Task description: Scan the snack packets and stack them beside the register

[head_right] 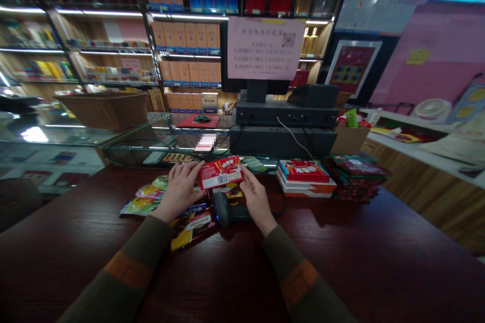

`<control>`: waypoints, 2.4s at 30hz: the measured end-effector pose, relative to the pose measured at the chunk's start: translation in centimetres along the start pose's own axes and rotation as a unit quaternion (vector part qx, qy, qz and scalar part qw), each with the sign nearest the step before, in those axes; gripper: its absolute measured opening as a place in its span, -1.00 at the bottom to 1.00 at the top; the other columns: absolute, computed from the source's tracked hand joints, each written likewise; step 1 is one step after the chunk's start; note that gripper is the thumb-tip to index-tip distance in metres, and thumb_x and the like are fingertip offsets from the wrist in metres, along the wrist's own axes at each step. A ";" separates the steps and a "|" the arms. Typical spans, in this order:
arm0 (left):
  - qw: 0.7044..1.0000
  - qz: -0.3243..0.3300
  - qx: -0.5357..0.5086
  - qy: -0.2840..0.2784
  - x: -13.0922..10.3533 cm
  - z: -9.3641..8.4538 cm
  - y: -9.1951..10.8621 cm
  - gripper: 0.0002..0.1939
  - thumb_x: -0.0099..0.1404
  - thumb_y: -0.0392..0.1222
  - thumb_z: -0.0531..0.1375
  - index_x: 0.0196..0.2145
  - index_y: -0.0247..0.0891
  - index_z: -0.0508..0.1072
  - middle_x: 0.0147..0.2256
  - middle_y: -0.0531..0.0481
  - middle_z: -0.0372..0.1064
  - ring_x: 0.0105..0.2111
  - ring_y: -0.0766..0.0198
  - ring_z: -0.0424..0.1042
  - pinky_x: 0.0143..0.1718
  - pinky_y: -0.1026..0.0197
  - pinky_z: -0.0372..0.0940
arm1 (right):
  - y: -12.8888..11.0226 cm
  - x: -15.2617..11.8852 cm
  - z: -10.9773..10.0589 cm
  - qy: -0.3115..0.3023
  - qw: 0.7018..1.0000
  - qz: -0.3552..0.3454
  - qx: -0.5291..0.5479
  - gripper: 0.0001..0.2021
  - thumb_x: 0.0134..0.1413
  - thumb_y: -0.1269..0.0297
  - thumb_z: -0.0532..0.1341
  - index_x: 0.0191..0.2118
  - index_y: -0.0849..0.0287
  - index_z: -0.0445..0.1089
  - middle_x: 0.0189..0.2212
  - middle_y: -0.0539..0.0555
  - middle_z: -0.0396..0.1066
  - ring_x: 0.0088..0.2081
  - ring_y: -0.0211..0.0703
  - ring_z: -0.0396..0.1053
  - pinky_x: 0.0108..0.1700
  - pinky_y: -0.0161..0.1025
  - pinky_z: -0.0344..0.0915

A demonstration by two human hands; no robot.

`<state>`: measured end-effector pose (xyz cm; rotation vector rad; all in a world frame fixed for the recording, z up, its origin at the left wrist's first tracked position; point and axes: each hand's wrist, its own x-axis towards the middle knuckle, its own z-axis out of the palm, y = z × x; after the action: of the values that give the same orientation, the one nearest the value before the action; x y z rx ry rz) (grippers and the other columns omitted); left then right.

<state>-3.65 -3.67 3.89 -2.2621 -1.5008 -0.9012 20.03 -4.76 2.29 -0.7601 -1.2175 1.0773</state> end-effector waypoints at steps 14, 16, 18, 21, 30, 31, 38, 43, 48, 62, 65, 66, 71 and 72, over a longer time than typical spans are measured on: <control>0.997 -0.024 0.061 0.048 -0.5 0.2 -1.5 -0.25 0.16 -0.18 0.29 0.29 -0.21 0.24 0.17 -0.22 0.33 0.27 -0.13 0.15 0.39 -0.36 -0.40 | -0.2 -0.5 -3.4 -0.159 0.926 -0.081 -0.333 -0.54 0.24 0.21 0.17 0.25 0.03 0.34 0.19 0.11 0.40 0.24 -0.01 0.31 0.32 0.06 0.15; 0.996 -0.028 0.066 0.049 -0.6 0.1 -1.7 -0.26 0.16 -0.18 0.29 0.29 -0.21 0.23 0.17 -0.21 0.33 0.27 -0.12 0.15 0.39 -0.35 -0.40 | -0.8 -0.8 -4.3 -0.192 0.893 -0.097 -0.395 -0.49 0.23 0.15 0.21 0.28 0.02 0.29 0.17 0.13 0.42 0.24 0.02 0.29 0.30 0.08 0.15; 0.996 -0.033 0.070 0.050 -0.6 -0.1 -1.8 -0.26 0.16 -0.18 0.29 0.29 -0.20 0.24 0.17 -0.21 0.33 0.27 -0.13 0.17 0.39 -0.36 -0.39 | -1.4 -1.1 -5.1 -0.221 0.864 -0.094 -0.443 -0.41 0.16 0.06 0.30 0.29 0.01 0.28 0.20 0.15 0.38 0.25 0.08 0.27 0.28 0.10 0.15; 0.996 -0.033 0.071 0.048 -0.7 -0.2 -2.0 -0.26 0.17 -0.17 0.29 0.29 -0.20 0.23 0.16 -0.22 0.33 0.26 -0.14 0.17 0.39 -0.37 -0.39 | -2.0 -1.4 -5.9 -0.254 0.832 -0.079 -0.487 -0.26 -0.01 -0.06 0.41 0.27 0.02 0.27 0.22 0.18 0.35 0.22 0.16 0.27 0.22 0.09 0.18; 0.996 -0.026 0.066 0.047 -1.0 0.5 -2.7 -0.25 0.16 -0.19 0.29 0.30 -0.19 0.23 0.17 -0.21 0.32 0.26 -0.12 0.18 0.39 -0.38 -0.39 | -2.1 -2.0 -5.5 -0.301 0.774 -0.061 -0.553 -0.41 -0.04 0.20 0.42 0.14 0.12 0.33 -0.04 0.14 0.47 -0.03 0.06 0.39 0.02 -0.06 0.21; 0.996 -0.026 0.068 0.049 -1.0 0.5 -2.8 -0.25 0.16 -0.18 0.29 0.29 -0.20 0.23 0.17 -0.21 0.32 0.26 -0.12 0.18 0.39 -0.37 -0.39 | -2.0 -2.1 -5.5 -0.301 0.773 -0.067 -0.555 -0.45 -0.02 0.23 0.40 0.13 0.14 0.33 -0.04 0.15 0.46 -0.03 0.05 0.39 0.02 -0.06 0.21; 0.996 -0.015 0.068 0.049 -0.9 0.1 -2.4 -0.25 0.16 -0.24 0.27 0.30 -0.16 0.21 0.19 -0.18 0.30 0.27 -0.10 0.16 0.39 -0.36 -0.41 | -2.6 -2.3 -5.0 -0.293 0.777 -0.125 -0.543 -0.43 0.05 0.31 0.31 0.21 0.12 0.27 0.02 0.16 0.44 0.01 0.03 0.36 0.07 -0.05 0.18; 0.996 -0.018 0.068 0.050 -0.9 -0.1 -2.2 -0.26 0.18 -0.24 0.26 0.31 -0.17 0.21 0.20 -0.19 0.30 0.27 -0.11 0.16 0.39 -0.36 -0.40 | -3.1 -2.4 -4.8 -0.280 0.776 -0.144 -0.547 -0.37 0.11 0.30 0.28 0.31 0.05 0.21 -0.04 0.15 0.42 0.00 0.03 0.35 0.06 -0.04 0.19; 0.995 -0.019 0.073 0.064 -0.9 -0.2 -2.2 -0.26 0.20 -0.22 0.25 0.32 -0.20 0.19 0.20 -0.21 0.28 0.28 -0.10 0.15 0.40 -0.34 -0.39 | -3.4 -2.3 -4.9 -0.258 0.789 -0.155 -0.536 -0.45 0.14 0.30 0.28 0.26 0.03 0.28 -0.07 0.13 0.42 -0.02 0.02 0.35 0.04 -0.05 0.21; 0.993 -0.033 0.072 0.090 -0.9 -0.6 -2.1 -0.24 0.20 -0.25 0.23 0.34 -0.14 0.17 0.20 -0.20 0.29 0.29 -0.11 0.15 0.41 -0.32 -0.40 | -4.4 -2.4 -4.6 -0.256 0.820 -0.107 -0.500 -0.52 0.13 0.26 0.30 0.18 0.01 0.35 -0.01 0.12 0.43 0.03 0.04 0.33 0.10 -0.04 0.21; 0.993 -0.034 0.070 0.093 -0.9 -0.6 -2.1 -0.23 0.19 -0.27 0.24 0.34 -0.12 0.17 0.20 -0.19 0.29 0.29 -0.11 0.15 0.41 -0.33 -0.39 | -4.5 -2.4 -4.6 -0.259 0.822 -0.104 -0.497 -0.54 0.12 0.26 0.30 0.16 0.00 0.36 -0.01 0.12 0.43 0.03 0.04 0.33 0.11 -0.03 0.21; 0.993 -0.033 0.070 0.093 -0.9 -0.6 -2.1 -0.23 0.19 -0.27 0.24 0.34 -0.12 0.17 0.20 -0.19 0.30 0.29 -0.10 0.15 0.41 -0.33 -0.39 | -4.5 -2.5 -4.6 -0.261 0.822 -0.104 -0.495 -0.54 0.12 0.26 0.31 0.16 0.00 0.36 -0.01 0.12 0.43 0.03 0.05 0.33 0.11 -0.03 0.20; 0.993 -0.036 0.071 0.089 -0.8 -0.8 -2.0 -0.23 0.19 -0.28 0.24 0.34 -0.15 0.17 0.20 -0.20 0.29 0.28 -0.11 0.15 0.41 -0.33 -0.39 | -4.3 -2.5 -4.7 -0.257 0.827 -0.105 -0.489 -0.52 0.14 0.25 0.30 0.19 0.00 0.35 -0.01 0.12 0.42 0.03 0.04 0.32 0.12 -0.03 0.19; 0.993 -0.037 0.071 0.088 -0.8 -0.8 -2.0 -0.24 0.19 -0.28 0.23 0.34 -0.15 0.17 0.20 -0.20 0.28 0.28 -0.11 0.15 0.41 -0.33 -0.39 | -4.3 -2.5 -4.8 -0.257 0.826 -0.104 -0.490 -0.50 0.15 0.24 0.29 0.22 0.01 0.33 -0.01 0.13 0.42 0.03 0.04 0.32 0.11 -0.03 0.19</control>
<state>-5.96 -3.85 3.75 -1.9832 -1.5263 -0.9547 25.71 -8.13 4.24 -1.0902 -2.3305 0.3997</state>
